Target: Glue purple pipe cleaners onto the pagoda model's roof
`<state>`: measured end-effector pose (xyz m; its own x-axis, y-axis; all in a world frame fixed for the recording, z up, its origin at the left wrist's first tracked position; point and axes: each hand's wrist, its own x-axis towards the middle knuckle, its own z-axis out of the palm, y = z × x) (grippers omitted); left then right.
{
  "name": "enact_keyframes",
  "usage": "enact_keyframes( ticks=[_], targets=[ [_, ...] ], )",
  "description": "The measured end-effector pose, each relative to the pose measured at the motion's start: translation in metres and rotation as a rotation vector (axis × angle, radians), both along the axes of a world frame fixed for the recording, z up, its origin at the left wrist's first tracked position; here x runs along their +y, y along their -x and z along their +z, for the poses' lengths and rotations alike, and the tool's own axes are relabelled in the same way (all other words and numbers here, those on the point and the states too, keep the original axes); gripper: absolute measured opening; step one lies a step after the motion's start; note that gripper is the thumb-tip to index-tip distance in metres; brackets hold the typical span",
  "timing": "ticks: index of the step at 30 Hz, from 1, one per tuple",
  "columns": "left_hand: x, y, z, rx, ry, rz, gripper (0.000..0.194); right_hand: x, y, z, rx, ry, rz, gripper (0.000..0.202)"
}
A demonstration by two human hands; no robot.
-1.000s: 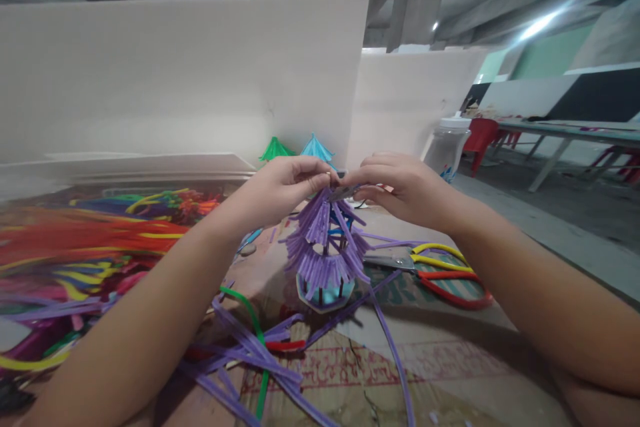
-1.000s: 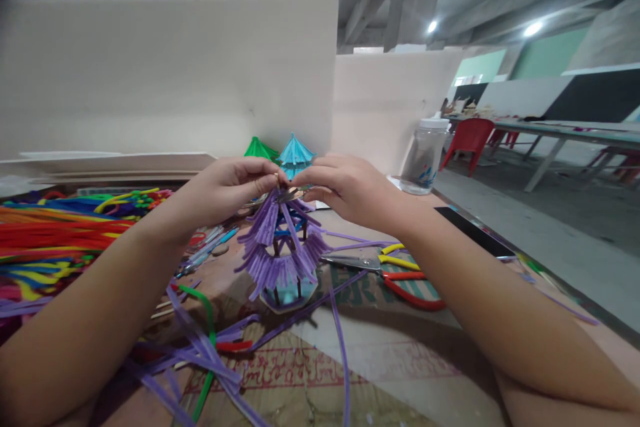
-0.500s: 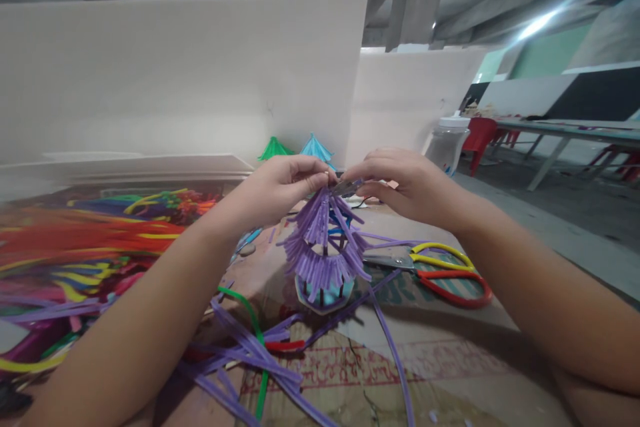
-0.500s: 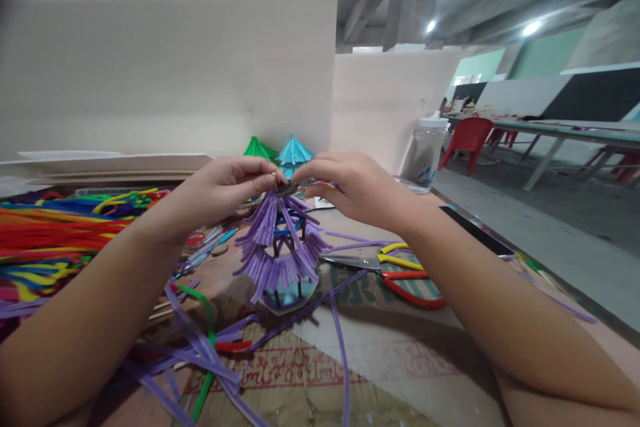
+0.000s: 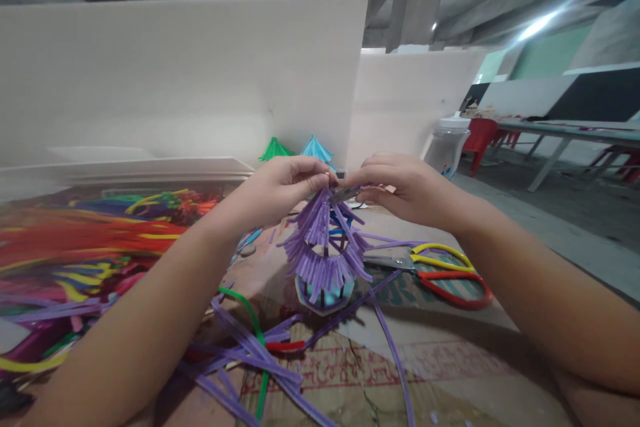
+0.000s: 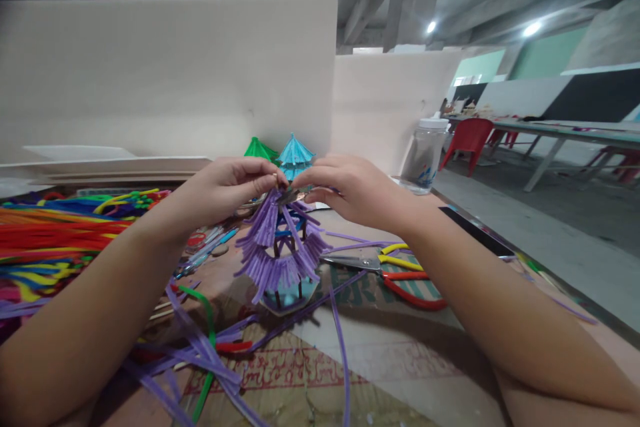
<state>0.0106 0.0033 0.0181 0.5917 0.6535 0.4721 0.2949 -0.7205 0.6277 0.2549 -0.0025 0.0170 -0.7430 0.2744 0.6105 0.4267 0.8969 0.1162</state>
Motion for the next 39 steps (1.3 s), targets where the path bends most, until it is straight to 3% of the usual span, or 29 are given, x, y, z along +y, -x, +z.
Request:
enact_keyframes(
  ticks=[22, 39],
  targets=[
    [-0.0019, 0.0013, -0.0011, 0.005, -0.010, 0.024, 0.024, -0.0017, -0.0002, 0.0010, 0.077, 0.004, -0.040, 0.020],
    [-0.0008, 0.0025, 0.0008, 0.010, -0.028, 0.060, 0.023, -0.0049, 0.0037, 0.0006, -0.024, -0.026, -0.072, 0.021]
  ],
)
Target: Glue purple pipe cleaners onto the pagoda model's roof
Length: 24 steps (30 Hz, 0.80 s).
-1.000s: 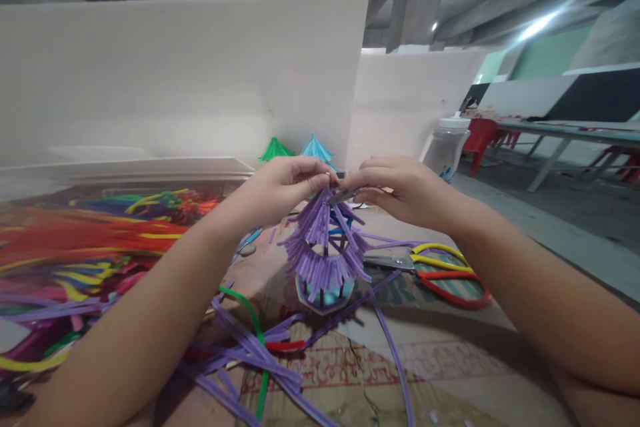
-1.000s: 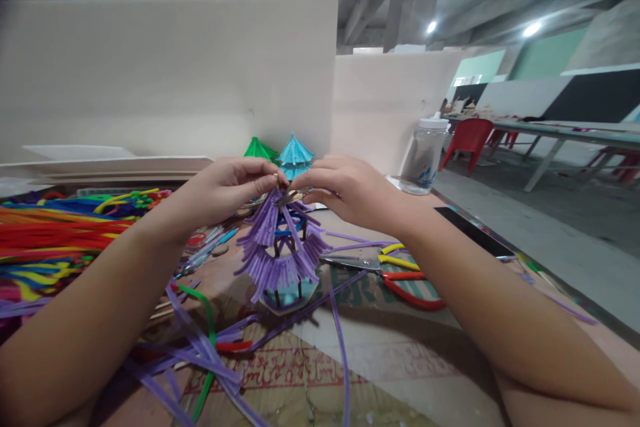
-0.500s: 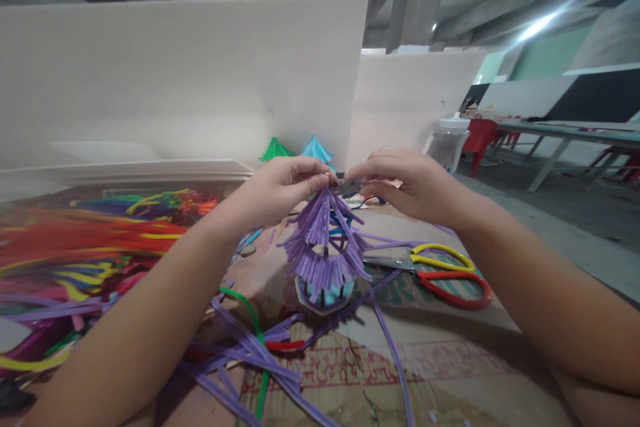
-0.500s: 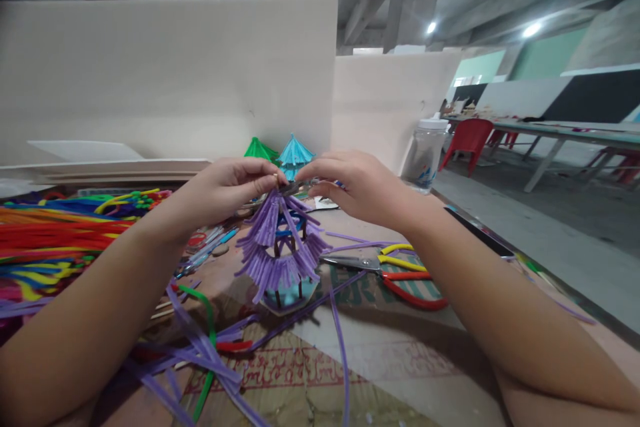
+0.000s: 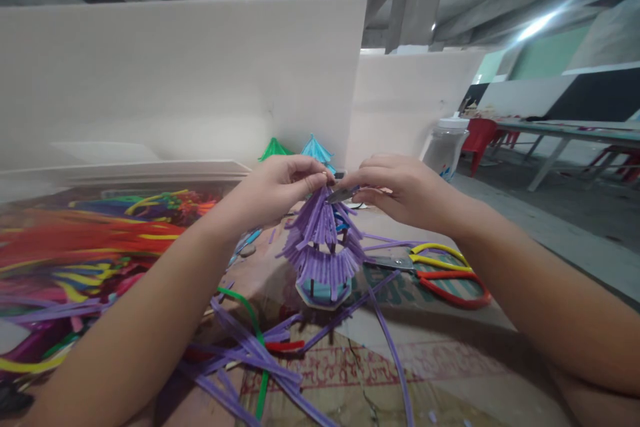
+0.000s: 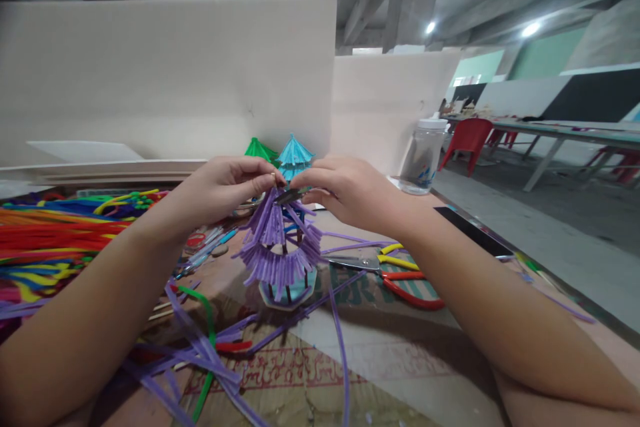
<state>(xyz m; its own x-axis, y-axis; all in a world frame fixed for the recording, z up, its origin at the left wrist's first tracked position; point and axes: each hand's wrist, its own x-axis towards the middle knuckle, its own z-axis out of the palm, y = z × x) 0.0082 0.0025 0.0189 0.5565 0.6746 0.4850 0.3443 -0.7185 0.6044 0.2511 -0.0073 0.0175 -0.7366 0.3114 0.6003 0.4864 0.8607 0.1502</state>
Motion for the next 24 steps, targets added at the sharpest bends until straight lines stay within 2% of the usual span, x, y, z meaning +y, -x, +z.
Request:
enact_keyframes(
  ticks=[20, 24],
  targets=[
    [-0.0007, -0.0001, -0.0003, 0.028, 0.005, 0.019, 0.026, 0.0005, -0.0010, -0.0008, 0.001, -0.045, -0.002, 0.020],
    [-0.0008, 0.0008, 0.0000, 0.023, 0.003, 0.016, 0.025, -0.0002, -0.0019, 0.0002, 0.021, -0.014, 0.003, 0.019]
  ],
)
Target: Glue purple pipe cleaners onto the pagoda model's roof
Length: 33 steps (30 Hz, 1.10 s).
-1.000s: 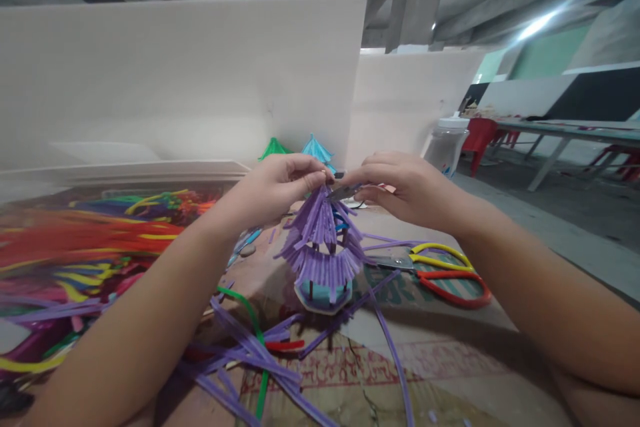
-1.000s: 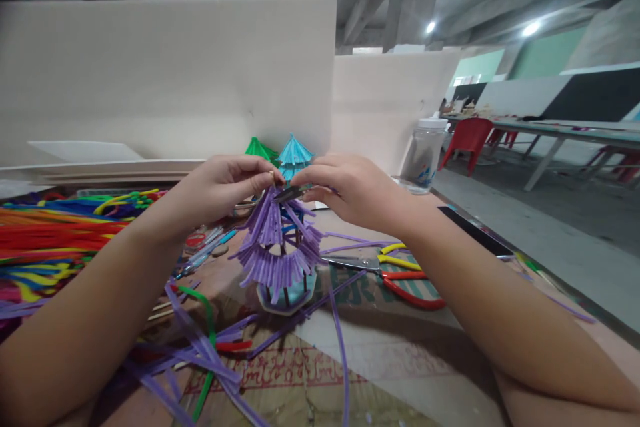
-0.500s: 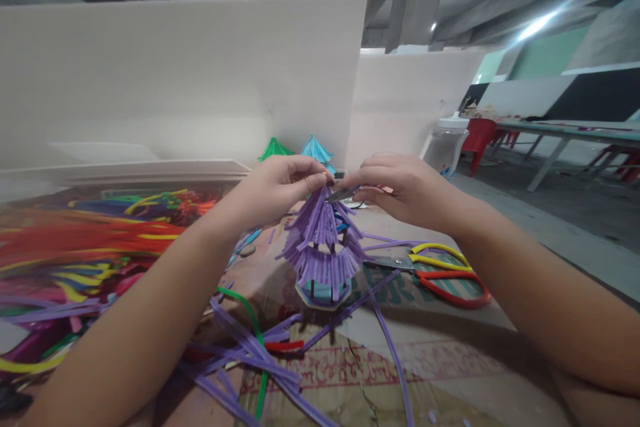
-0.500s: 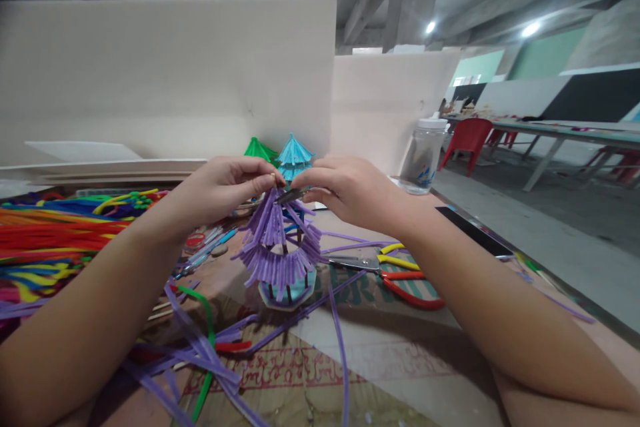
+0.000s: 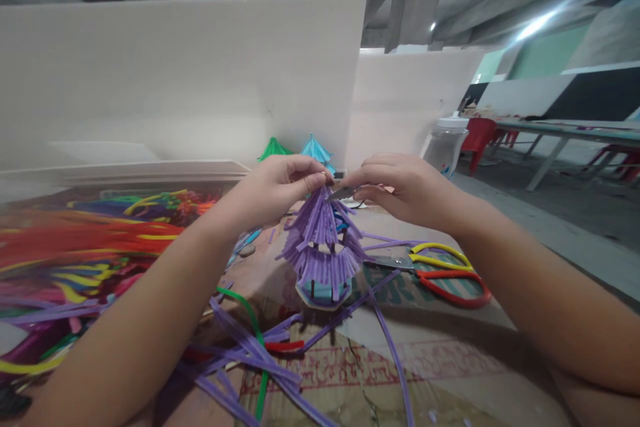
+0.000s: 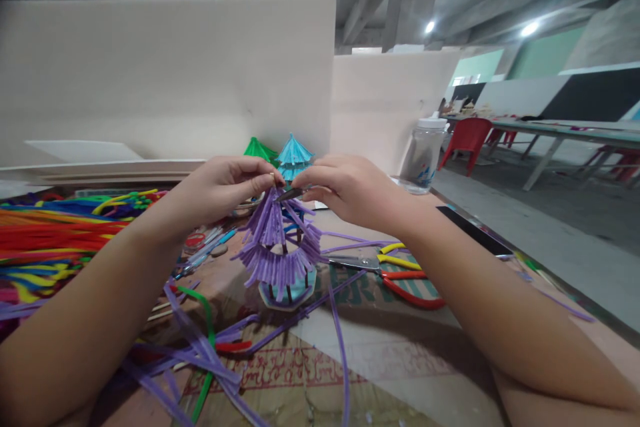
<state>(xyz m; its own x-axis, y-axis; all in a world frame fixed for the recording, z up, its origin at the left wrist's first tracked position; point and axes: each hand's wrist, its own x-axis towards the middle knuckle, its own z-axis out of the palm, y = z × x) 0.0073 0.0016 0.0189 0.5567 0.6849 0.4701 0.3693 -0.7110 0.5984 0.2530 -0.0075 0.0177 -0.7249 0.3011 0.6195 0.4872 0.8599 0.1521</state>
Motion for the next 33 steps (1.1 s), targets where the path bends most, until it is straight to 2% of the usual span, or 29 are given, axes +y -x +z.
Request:
enact_keyframes(
  ticks=[5, 20, 33],
  targets=[
    [0.0004, 0.0003, -0.0006, -0.005, 0.013, -0.004, 0.025, 0.0008, -0.0019, 0.0008, 0.040, 0.068, 0.019, 0.019],
    [-0.0025, -0.0023, 0.0016, -0.027, 0.024, -0.048, 0.021, 0.0029, -0.0002, -0.0011, 0.020, -0.010, 0.029, 0.019],
    [-0.0034, -0.0024, 0.0015, -0.026, 0.022, -0.061, 0.020, 0.0030, -0.0007, -0.0015, 0.032, 0.021, 0.042, 0.019]
  ],
)
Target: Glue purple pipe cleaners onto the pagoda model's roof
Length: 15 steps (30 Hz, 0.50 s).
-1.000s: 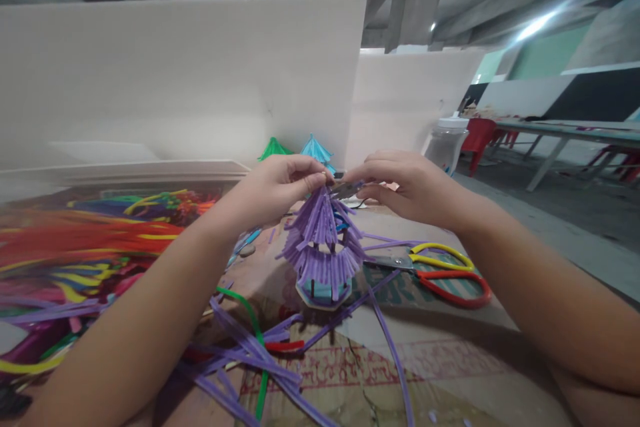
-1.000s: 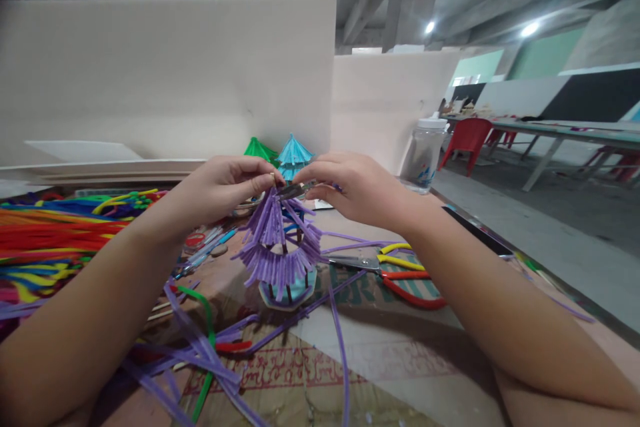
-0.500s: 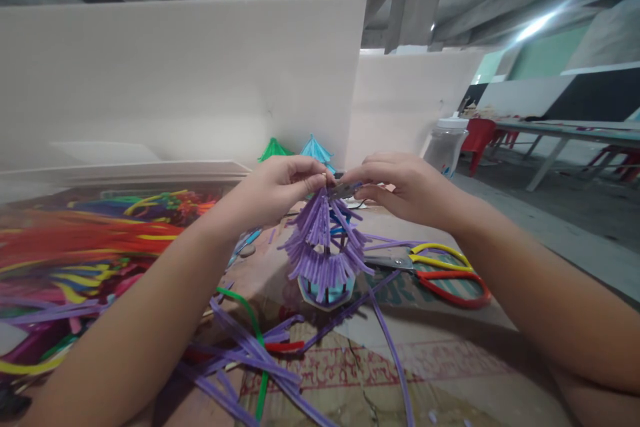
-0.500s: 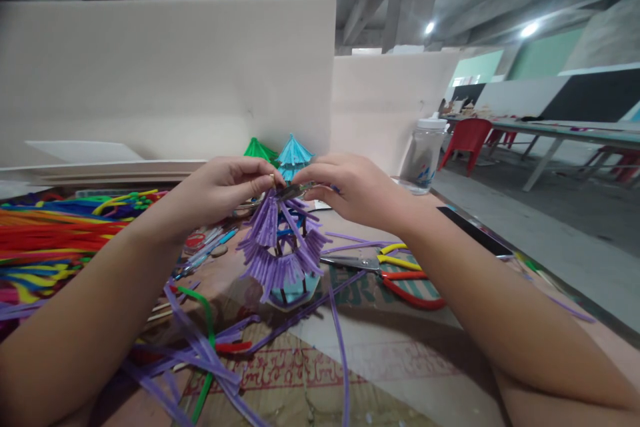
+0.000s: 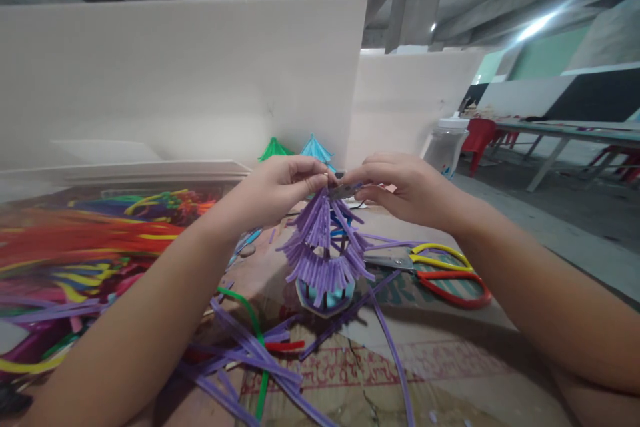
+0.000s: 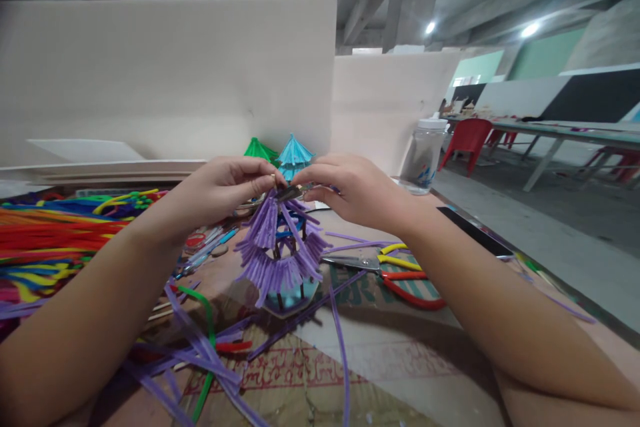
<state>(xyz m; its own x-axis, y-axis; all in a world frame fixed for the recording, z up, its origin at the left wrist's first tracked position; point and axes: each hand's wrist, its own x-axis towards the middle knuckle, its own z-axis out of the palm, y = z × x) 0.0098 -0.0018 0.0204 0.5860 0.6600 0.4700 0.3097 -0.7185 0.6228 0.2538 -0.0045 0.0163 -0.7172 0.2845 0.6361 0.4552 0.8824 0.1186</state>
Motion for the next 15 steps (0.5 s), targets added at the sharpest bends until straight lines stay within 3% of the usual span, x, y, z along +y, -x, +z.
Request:
enact_keyframes(
  ticks=[15],
  targets=[
    [0.0029, 0.0003, -0.0020, 0.009, -0.018, 0.010, 0.023, -0.0009, 0.0034, -0.0022, 0.002, -0.037, -0.015, 0.019]
  ],
)
